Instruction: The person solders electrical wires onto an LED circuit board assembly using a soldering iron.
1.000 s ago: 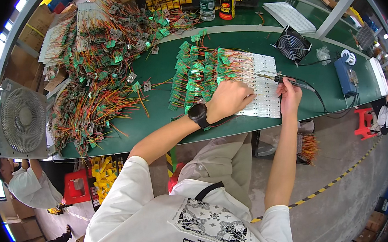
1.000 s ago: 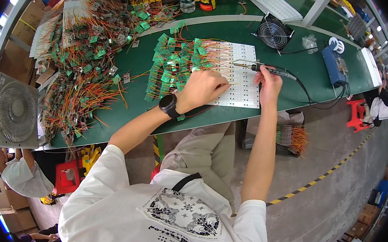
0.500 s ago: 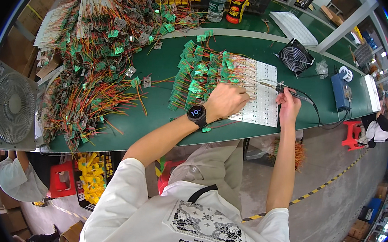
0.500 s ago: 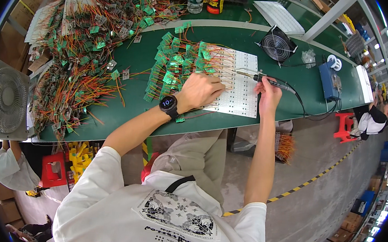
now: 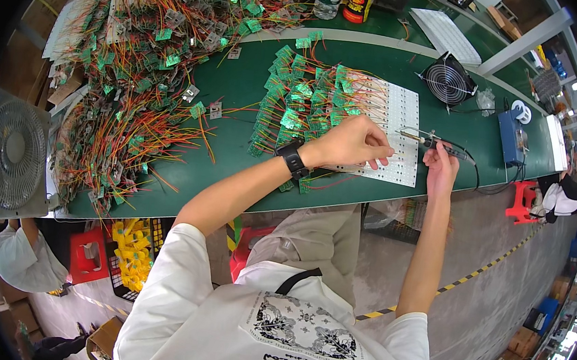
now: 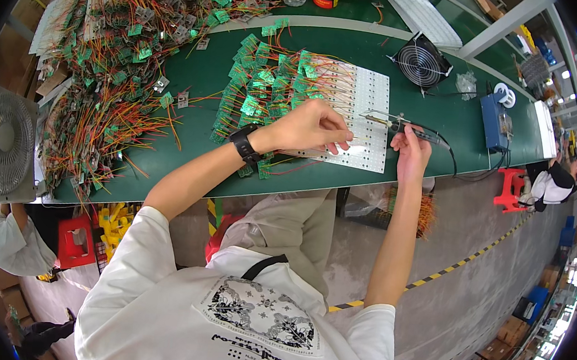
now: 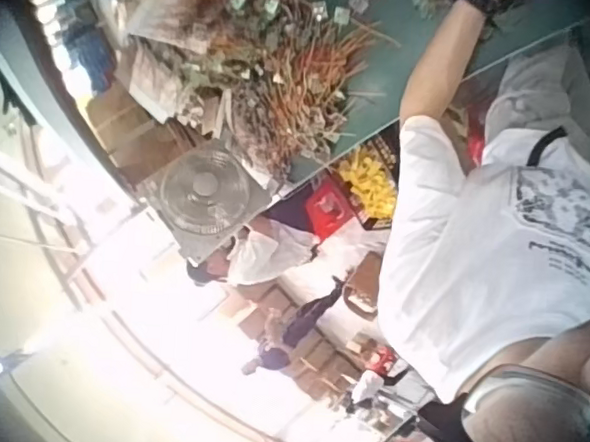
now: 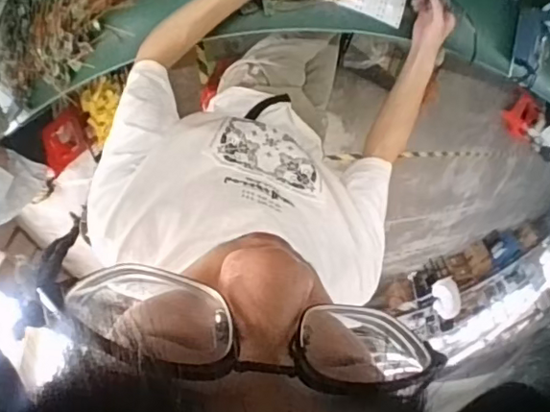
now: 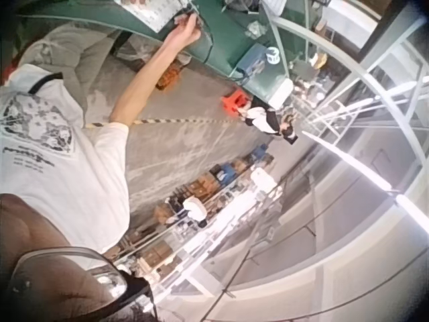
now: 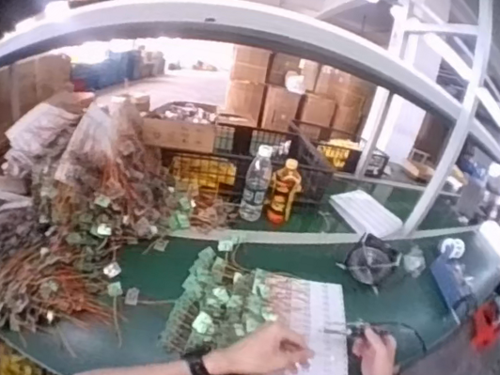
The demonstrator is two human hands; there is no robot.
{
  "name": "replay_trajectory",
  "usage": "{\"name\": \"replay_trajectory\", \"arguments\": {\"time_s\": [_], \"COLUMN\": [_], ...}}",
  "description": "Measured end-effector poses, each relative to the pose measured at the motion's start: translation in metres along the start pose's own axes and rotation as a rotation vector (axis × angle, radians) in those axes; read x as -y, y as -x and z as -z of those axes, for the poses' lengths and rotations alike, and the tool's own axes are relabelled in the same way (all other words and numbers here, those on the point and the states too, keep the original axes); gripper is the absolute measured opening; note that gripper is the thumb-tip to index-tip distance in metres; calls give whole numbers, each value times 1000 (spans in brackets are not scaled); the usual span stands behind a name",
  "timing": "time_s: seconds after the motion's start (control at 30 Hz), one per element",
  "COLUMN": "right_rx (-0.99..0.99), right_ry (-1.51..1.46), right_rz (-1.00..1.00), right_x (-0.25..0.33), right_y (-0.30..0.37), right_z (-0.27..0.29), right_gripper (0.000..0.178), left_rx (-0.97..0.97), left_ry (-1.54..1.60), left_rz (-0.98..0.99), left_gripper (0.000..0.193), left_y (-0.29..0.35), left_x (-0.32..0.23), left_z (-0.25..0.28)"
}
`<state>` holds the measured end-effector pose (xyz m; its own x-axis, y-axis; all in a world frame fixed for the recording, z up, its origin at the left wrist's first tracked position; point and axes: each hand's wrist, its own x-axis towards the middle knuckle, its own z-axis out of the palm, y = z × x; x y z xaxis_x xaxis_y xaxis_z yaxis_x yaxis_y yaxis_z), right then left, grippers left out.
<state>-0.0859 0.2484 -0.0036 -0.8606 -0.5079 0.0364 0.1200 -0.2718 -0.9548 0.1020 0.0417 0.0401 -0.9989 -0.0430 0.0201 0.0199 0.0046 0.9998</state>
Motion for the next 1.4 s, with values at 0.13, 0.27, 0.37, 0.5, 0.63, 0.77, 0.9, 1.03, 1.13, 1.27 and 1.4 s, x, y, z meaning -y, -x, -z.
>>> {"name": "replay_trajectory", "arguments": {"time_s": [0.13, 0.27, 0.37, 0.5, 0.63, 0.77, 0.9, 1.03, 1.13, 1.27, 1.4], "right_rx": [1, 21, 59, 124, 103, 84, 73, 79, 78, 91, 99], "right_ry": [0, 18, 66, 173, 162, 176, 170, 186, 180, 185, 189], "right_rz": [-15, 3, -11, -57, 28, 31, 44, 59, 63, 70, 74], "right_x": [-2, -6, -5, -3, -8, -11, -10, -11, -11, -12, -12], "right_y": [0, -1, -1, -3, 3, 4, 3, 2, 2, 3, 3], "right_z": [5, 11, 9, 10, 11, 11, 11, 13, 12, 12, 12], "right_gripper": [20, 18, 18, 19, 19, 18, 17, 21, 21, 20, 19], "left_rx": [18, -161, -287, -324, -319, -358, -358, -362, -356, -351, -361], "left_ry": [58, -488, -891, -1002, -971, -1056, -1102, -1117, -1113, -1122, -1113], "left_rz": [-8, -196, -383, -384, -370, -357, -333, -344, -344, -322, -349], "left_gripper": [23, 17, 14, 13, 14, 13, 13, 12, 12, 12, 13], "left_y": [-2, -4, -2, 2, 4, 1, -1, -6, -4, -4, -4], "left_x": [8, 13, 28, 33, 37, 45, 48, 52, 51, 50, 52], "left_z": [-2, -4, -6, -10, -12, -14, -14, -15, -15, -15, -14]}}
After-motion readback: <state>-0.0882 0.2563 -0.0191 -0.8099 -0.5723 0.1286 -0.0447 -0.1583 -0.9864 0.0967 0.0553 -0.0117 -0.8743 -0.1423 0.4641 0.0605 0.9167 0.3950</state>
